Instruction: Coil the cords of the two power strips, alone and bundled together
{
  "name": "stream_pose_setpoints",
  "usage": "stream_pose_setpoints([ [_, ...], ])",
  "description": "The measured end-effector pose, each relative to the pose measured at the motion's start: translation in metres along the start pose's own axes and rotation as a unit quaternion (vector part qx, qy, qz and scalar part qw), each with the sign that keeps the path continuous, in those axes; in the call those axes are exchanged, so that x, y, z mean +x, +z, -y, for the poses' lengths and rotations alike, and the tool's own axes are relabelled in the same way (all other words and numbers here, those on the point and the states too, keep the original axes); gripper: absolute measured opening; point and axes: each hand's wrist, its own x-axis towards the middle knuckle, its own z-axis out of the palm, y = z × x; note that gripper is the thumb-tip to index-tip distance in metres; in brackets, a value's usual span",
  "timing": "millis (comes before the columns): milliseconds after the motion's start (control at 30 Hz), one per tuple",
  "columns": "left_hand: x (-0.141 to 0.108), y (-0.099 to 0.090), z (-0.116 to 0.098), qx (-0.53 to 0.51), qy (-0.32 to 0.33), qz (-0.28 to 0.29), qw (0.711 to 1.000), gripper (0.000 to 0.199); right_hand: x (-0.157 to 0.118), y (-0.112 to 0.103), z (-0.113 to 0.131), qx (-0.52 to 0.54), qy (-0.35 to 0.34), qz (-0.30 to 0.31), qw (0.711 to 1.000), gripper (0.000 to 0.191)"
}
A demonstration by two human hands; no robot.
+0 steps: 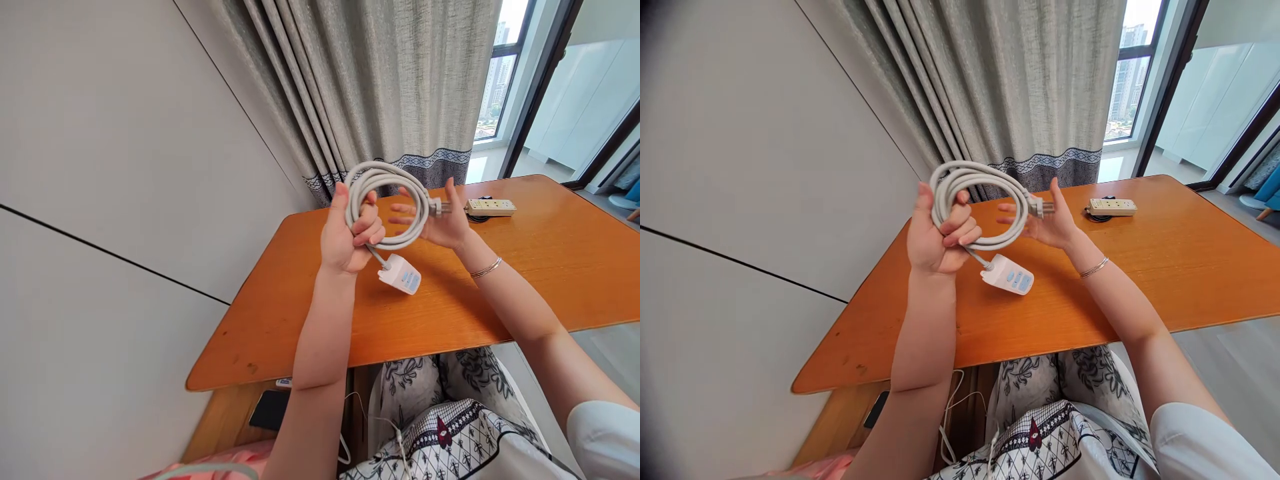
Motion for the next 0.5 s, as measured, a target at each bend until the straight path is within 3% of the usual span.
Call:
stream_pose_setpoints([
  [167, -0.003, -0.007, -0.015, -0.027, 0.111, -0.056, 0.992, 0.068, 0.011, 0.024, -0.028, -0.027, 0.045, 0.149, 0.987, 0.078],
  [300, 0.003, -0.023, -0.021, -0.005, 0.171, -0.063, 0.983, 0.064, 0.012, 0.033, -0.037, -0.155, 0.036, 0.294, 0.942, 0.061],
  [367, 0.009, -0.031, -0.020, 0.021, 0.192, -0.073, 0.979, 0.061, 0.007, 0.032, -0.028, -0.256, 0.038, 0.289, 0.922, 0.048],
  [433, 0.016, -0.036, -0.018, 0.055, 0.210, -0.100, 0.971, 0.056, -0.003, 0.030, -0.011, -0.406, 0.033, 0.214, 0.888, 0.037],
  [500, 0.022, -0.040, -0.015, 0.092, 0.216, -0.130, 0.963, 0.052, -0.016, 0.026, 0.010, -0.545, 0.019, 0.113, 0.830, 0.036],
])
